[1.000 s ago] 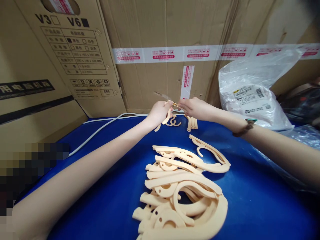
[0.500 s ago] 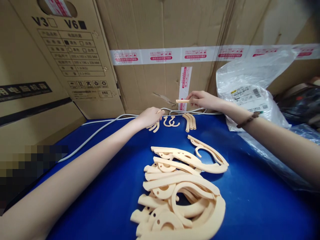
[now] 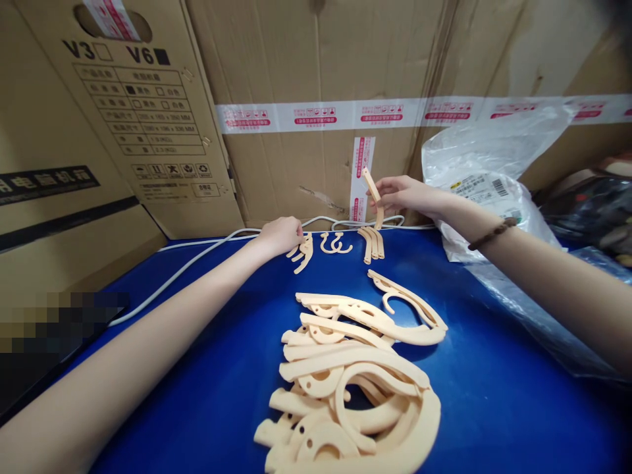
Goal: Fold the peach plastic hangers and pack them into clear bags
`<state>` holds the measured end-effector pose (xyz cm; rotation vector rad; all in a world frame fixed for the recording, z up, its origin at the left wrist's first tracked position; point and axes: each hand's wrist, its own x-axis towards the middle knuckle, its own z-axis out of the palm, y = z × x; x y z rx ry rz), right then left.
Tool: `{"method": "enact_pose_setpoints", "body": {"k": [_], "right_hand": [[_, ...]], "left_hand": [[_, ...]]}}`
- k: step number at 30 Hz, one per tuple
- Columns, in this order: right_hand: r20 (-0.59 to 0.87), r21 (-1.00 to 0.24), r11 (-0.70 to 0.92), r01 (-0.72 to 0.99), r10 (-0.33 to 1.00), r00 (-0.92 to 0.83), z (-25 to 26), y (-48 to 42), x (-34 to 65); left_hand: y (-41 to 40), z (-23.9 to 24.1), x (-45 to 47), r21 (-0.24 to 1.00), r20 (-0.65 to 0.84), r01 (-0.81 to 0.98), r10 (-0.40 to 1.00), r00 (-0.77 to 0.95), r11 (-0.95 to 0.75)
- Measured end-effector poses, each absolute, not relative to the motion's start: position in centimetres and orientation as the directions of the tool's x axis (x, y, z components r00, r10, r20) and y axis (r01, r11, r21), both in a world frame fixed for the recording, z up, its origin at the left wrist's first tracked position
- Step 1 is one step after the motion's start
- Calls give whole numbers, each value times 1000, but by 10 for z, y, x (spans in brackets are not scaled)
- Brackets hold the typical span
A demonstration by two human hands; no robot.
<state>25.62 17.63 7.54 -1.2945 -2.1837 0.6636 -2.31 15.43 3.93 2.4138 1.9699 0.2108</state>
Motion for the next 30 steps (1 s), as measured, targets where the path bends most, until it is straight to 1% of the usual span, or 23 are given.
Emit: {"method": "enact_pose_setpoints", "body": {"k": [2,3,4,6,7,8,9,10,14,19,21,24,26,27,29,30], "right_hand": [[185,-622,426,657,895,-406,77,176,256],[195,-570,432,699,897,-396,78,176,257],[210,-476,437,763,899,-384,79,177,258],[258,-195,404,894,901,-350,80,178,260],[278,-56,367,929,899,-338,80,178,261],[283,52,334,941,899,-335,79,178,262],[274,119,313,942,902,-335,78,177,262],[249,151,312,938,906,-341,76,177,262],[104,136,386,912,910,-401,70,180,262],[34,68,455,888,888,-458,73,188,264],[14,82,479,874,876,-482,75,188,264],[-23,146,485,862,873,-487,74,184,260],[-53,170,489,856,872,-487,71,182,257],[-69,172,497,850,867,-493,68,182,256],[-102,163,521,838,854,-511,63,180,255],[-119,155,531,833,847,-518,60,180,254]], "left_hand": [[152,42,-22,52,92,981,979,182,-188],[151,43,-22,34,84,982,980,182,-186],[150,44,-21,19,68,982,980,188,-190],[147,48,-19,-1,9,977,977,211,-211],[146,49,-18,-10,-28,976,975,218,-219],[143,50,-16,-21,-63,975,974,218,-220],[141,51,-14,-34,-88,977,974,208,-212],[138,51,-11,-50,-102,979,976,192,-198],[129,50,-1,-99,-100,983,984,146,-156],[125,50,1,-110,-85,983,987,137,-146],[124,49,1,-111,-47,984,990,134,-139],[120,48,5,-106,67,980,982,174,-167],[114,48,13,-95,130,961,954,271,-260],[110,48,17,-80,150,938,926,347,-338],[102,48,26,-26,179,840,824,537,-542],[97,48,31,11,200,755,742,640,-655]]}}
